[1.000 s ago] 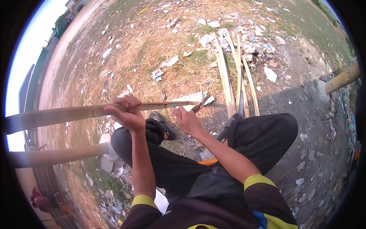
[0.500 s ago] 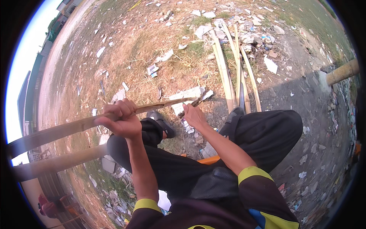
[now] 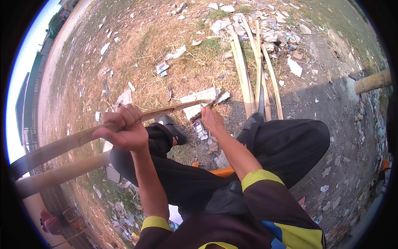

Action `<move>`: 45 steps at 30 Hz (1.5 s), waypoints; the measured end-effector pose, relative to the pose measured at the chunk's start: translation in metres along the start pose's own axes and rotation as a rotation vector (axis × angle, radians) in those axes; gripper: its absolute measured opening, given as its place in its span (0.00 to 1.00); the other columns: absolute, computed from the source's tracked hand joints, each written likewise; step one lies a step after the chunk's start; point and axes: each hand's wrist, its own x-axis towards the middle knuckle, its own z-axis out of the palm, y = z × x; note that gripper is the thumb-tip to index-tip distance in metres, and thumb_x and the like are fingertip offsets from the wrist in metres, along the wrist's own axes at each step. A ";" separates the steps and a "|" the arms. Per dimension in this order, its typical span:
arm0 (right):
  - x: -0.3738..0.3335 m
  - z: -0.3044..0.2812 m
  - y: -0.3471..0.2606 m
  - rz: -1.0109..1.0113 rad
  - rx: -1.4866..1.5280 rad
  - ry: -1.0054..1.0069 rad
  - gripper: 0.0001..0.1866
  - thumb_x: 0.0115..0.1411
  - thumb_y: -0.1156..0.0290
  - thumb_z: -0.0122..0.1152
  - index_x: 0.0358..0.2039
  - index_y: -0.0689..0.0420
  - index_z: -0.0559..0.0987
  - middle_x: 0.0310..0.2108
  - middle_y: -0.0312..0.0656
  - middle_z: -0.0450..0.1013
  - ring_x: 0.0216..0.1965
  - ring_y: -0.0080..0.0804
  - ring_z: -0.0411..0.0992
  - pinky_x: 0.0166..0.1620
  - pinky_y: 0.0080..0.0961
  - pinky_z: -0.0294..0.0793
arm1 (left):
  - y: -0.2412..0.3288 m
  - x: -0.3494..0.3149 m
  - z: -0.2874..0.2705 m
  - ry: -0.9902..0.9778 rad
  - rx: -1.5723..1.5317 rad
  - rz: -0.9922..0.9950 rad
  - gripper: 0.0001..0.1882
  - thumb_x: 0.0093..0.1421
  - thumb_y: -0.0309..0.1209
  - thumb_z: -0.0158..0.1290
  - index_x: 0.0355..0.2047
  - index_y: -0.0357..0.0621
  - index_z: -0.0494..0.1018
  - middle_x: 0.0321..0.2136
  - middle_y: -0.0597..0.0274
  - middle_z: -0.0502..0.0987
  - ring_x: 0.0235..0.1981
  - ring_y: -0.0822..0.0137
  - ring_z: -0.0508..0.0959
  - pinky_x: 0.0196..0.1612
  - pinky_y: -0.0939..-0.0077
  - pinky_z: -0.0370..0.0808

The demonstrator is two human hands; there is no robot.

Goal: The person sits on a low stool and repeatedly scrapes a long, thin metal strip with a small green-handled tool. They hold the strip with their left hand and scrape along its length with their right hand, occasionally adjusting their grip. The task continues without visible completion.

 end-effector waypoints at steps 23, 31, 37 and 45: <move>-0.020 -0.030 0.019 -0.004 -0.122 -0.126 0.28 0.64 0.50 0.33 0.41 0.64 0.71 0.38 0.60 0.73 0.40 0.57 0.72 0.45 0.50 0.70 | 0.010 -0.008 0.002 0.233 0.169 0.088 0.30 0.62 0.61 0.31 0.18 0.47 0.53 0.10 0.73 0.46 0.12 0.76 0.46 0.16 0.79 0.47; -0.009 -0.022 -0.031 0.029 0.121 -0.039 0.29 0.65 0.50 0.32 0.38 0.65 0.74 0.33 0.62 0.73 0.38 0.60 0.71 0.45 0.50 0.69 | 0.006 -0.012 0.007 0.273 0.176 0.065 0.31 0.61 0.62 0.30 0.19 0.47 0.54 0.09 0.72 0.46 0.12 0.75 0.46 0.16 0.78 0.47; 0.005 0.001 0.003 0.035 -0.164 -0.077 0.26 0.64 0.52 0.37 0.39 0.64 0.73 0.31 0.60 0.74 0.37 0.53 0.74 0.41 0.46 0.73 | 0.009 -0.011 0.005 0.119 0.157 0.050 0.31 0.60 0.63 0.29 0.19 0.47 0.53 0.10 0.71 0.46 0.13 0.74 0.45 0.17 0.77 0.46; 0.006 0.024 0.065 0.191 -0.205 -0.071 0.27 0.64 0.50 0.37 0.40 0.63 0.74 0.34 0.57 0.75 0.40 0.52 0.74 0.43 0.47 0.72 | 0.007 -0.014 0.003 0.086 0.116 0.038 0.31 0.60 0.64 0.29 0.18 0.49 0.52 0.09 0.71 0.46 0.12 0.74 0.46 0.16 0.77 0.46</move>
